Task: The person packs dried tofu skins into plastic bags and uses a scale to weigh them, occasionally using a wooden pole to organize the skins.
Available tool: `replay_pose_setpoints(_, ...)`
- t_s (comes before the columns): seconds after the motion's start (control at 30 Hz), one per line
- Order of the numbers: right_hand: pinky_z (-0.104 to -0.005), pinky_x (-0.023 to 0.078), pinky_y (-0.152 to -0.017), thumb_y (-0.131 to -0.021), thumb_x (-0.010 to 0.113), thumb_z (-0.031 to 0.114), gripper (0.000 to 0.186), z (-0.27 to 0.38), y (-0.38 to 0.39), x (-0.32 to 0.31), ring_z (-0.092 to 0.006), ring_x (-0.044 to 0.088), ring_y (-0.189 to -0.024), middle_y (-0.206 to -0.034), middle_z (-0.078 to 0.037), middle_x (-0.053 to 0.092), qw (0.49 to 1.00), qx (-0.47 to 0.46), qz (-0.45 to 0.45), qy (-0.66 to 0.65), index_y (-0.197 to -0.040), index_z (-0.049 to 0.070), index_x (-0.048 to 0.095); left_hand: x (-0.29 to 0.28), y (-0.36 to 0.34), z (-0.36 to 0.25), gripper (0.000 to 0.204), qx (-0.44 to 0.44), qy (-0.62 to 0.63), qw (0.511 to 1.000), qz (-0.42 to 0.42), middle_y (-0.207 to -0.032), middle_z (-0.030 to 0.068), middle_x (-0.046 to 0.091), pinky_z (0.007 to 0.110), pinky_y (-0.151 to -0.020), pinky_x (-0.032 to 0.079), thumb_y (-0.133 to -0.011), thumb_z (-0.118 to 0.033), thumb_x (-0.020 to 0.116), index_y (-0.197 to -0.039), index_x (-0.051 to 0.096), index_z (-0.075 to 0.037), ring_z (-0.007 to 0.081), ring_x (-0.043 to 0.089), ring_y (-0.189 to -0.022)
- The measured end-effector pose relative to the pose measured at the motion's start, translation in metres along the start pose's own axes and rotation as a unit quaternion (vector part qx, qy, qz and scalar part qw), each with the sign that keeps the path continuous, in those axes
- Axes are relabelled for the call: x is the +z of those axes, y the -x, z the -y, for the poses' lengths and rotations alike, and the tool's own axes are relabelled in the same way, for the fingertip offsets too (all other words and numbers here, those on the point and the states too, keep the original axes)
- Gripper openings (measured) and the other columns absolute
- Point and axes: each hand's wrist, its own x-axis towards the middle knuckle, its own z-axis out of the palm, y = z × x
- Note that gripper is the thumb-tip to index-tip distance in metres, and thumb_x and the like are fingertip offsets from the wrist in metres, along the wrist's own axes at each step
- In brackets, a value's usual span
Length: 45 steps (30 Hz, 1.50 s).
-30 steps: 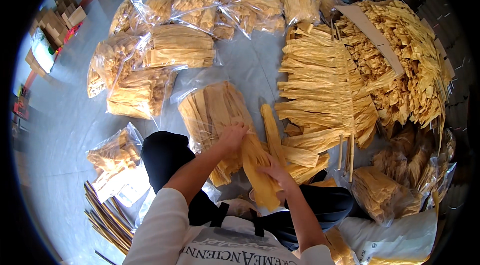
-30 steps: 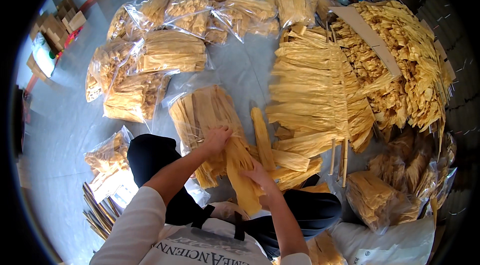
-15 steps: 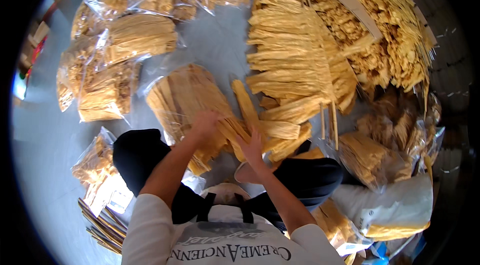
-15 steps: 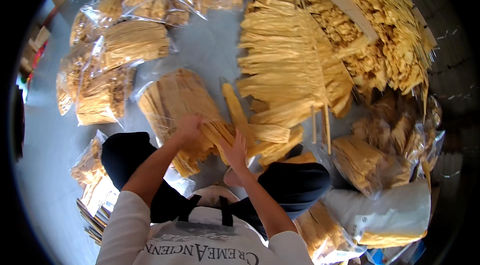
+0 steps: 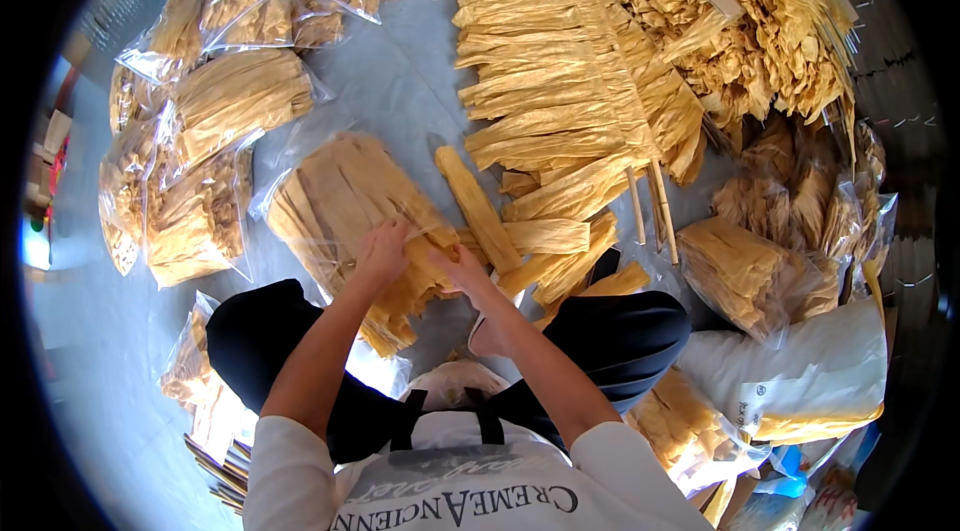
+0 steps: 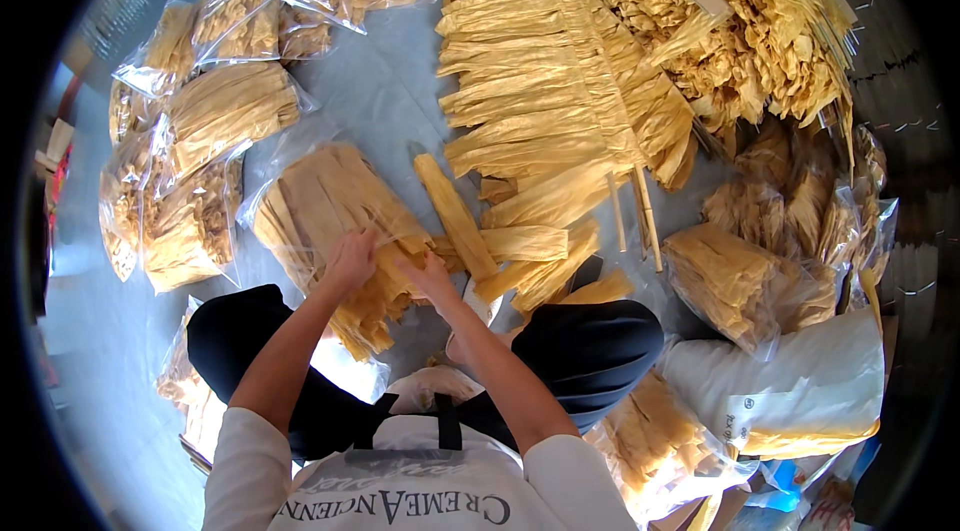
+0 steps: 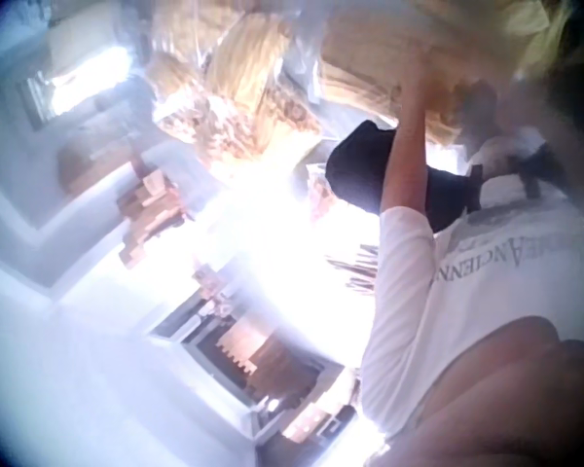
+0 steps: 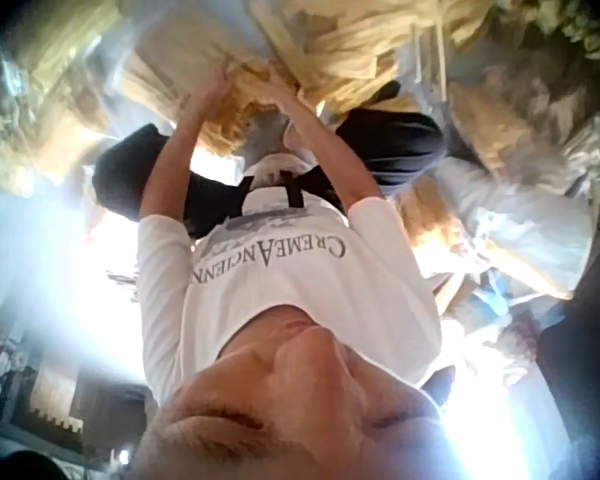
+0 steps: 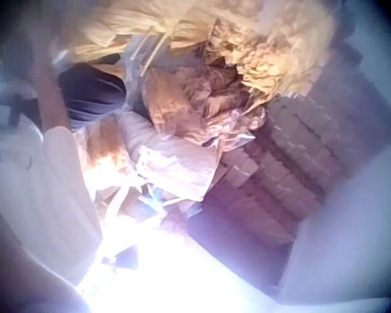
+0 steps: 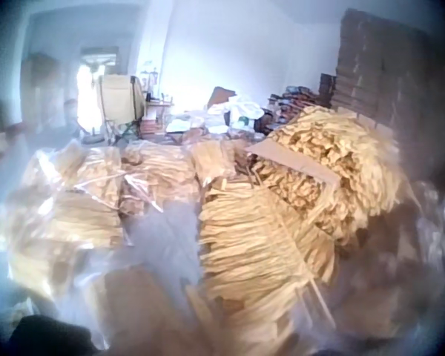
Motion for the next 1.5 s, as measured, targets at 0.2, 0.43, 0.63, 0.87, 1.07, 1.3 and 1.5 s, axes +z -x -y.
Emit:
replay_pose_setpoints(0.2,-0.0380,0.043,-0.085,-0.075,0.064,0.020,0.054,-0.059,-0.066,-0.111,-0.0392,0.054,-0.096,-0.110,-0.027,0.052,0.926,-0.063,-0.343,0.148,-0.117,-0.008,0.043,0.021,-0.002,0.011,0.023,-0.007,-0.012,0.999,0.038,-0.094,0.0159,0.058,0.043,-0.079,0.045,-0.069,-0.006,0.054,-0.092,0.055,-0.004,0.0344,0.054,-0.093)
replay_pose_setpoints(0.43,-0.0366,0.038,-0.093,-0.065,0.066,0.007,0.077,-0.062,-0.095,-0.252,-0.0336,0.046,-0.111,-0.122,-0.025,0.044,0.860,0.022,-0.509,0.007,-0.131,-0.005,0.027,0.036,-0.003,0.009,0.011,0.015,-0.025,1.000,0.000,-0.083,0.0167,0.056,0.045,-0.071,0.044,-0.073,-0.009,0.052,-0.083,0.052,-0.006,0.0370,0.055,-0.081)
replay_pose_setpoints(0.63,-0.0398,0.037,-0.091,-0.067,0.072,0.009,0.081,-0.048,-0.072,-0.222,-0.0300,0.040,-0.115,-0.131,-0.016,0.035,0.929,-0.023,-0.370,-0.013,-0.135,0.006,0.029,0.035,0.002,0.009,0.012,0.018,-0.002,0.999,-0.026,-0.088,0.0159,0.058,0.044,-0.074,0.044,-0.073,-0.010,0.053,-0.085,0.053,-0.006,0.0354,0.055,-0.085)
replay_pose_setpoints(0.87,-0.0395,0.043,-0.084,-0.070,0.072,0.010,0.080,-0.057,-0.082,-0.247,-0.0259,0.043,-0.114,-0.128,-0.011,0.039,0.904,0.067,-0.393,-0.153,-0.136,0.013,0.027,0.031,0.000,0.001,0.011,-0.005,-0.030,0.999,0.013,-0.088,0.0157,0.057,0.045,-0.075,0.043,-0.074,-0.010,0.052,-0.085,0.052,-0.006,0.0349,0.054,-0.087)
replay_pose_setpoints(1.07,-0.0300,0.041,-0.056,-0.077,0.066,0.013,0.019,-0.067,-0.100,-0.261,-0.0136,0.051,-0.064,-0.076,-0.002,0.056,0.903,-0.119,-0.410,-0.052,-0.093,0.004,0.061,0.040,0.001,0.012,0.011,0.037,0.007,0.998,-0.046,-0.085,0.0166,0.056,0.046,-0.074,0.042,-0.075,-0.008,0.051,-0.085,0.052,-0.005,0.0358,0.053,-0.086)
replay_pose_setpoints(1.3,-0.0211,0.039,-0.057,-0.081,0.065,0.015,0.025,0.109,-0.006,-0.152,-0.0080,0.047,-0.063,-0.073,0.000,0.056,0.814,-0.349,-0.410,0.220,-0.096,-0.003,0.056,0.011,0.005,0.001,0.032,-0.020,0.011,0.999,0.034,-0.103,0.0211,0.052,0.043,-0.082,0.043,-0.076,-0.009,0.055,-0.105,0.047,-0.003,0.0369,0.051,-0.098)
replay_pose_setpoints(1.5,-0.0182,0.040,-0.067,-0.081,0.065,0.008,0.029,0.184,0.075,-0.127,-0.0058,0.050,-0.072,-0.083,-0.002,0.060,0.845,-0.438,-0.276,0.137,-0.105,-0.003,0.054,-0.027,-0.008,-0.045,0.064,0.046,0.217,0.972,-0.077,-0.122,0.0216,0.042,0.039,-0.094,0.037,-0.077,-0.016,0.064,-0.130,0.030,-0.004,0.0367,0.040,-0.115)
